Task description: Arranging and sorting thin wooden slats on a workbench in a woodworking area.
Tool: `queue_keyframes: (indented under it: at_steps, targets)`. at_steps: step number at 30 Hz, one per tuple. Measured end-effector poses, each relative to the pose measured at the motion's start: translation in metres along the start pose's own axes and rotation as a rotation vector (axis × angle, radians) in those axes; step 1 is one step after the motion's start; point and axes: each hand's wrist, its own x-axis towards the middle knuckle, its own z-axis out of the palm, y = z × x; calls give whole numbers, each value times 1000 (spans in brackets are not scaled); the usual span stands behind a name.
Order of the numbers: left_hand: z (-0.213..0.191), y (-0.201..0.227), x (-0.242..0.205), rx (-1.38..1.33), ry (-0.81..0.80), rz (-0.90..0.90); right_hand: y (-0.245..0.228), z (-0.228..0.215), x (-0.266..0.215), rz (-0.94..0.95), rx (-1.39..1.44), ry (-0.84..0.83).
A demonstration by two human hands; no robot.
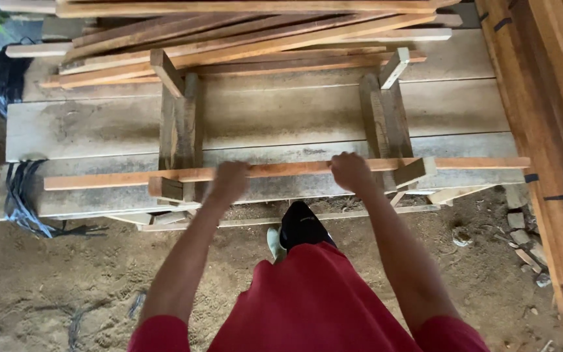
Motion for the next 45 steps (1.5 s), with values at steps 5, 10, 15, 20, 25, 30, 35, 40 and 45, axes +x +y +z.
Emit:
queue_keyframes:
  at_steps: [5,10,15,20,25,30,35,40,45]
  targets:
    - [71,33,39,415,-113,251,-81,0,18,-308,242,102]
    - [18,39,24,20,-225,186,-70,-57,-17,-282,526,28]
    - [-30,-53,-6,347,-90,-127,47,-25,-26,-47,382,-3]
    - [22,-119,19,404,-109,-151,52,-12,-14,48,303,-75]
    - [34,-121,14,361,115,-28,50,-9,-11,97,183,-90]
    - [1,-90,12,211,-31,-167,54,-2,1,145,328,-111]
    - [19,-114,25,234,-55,-232,62,-13,10,136,358,-326]
    - [24,-132,46,411,-267,-264,43,-72,-5,-20,55,-468]
    - [36,-145,72,453,-365,-207,53,-72,8,56,244,-560]
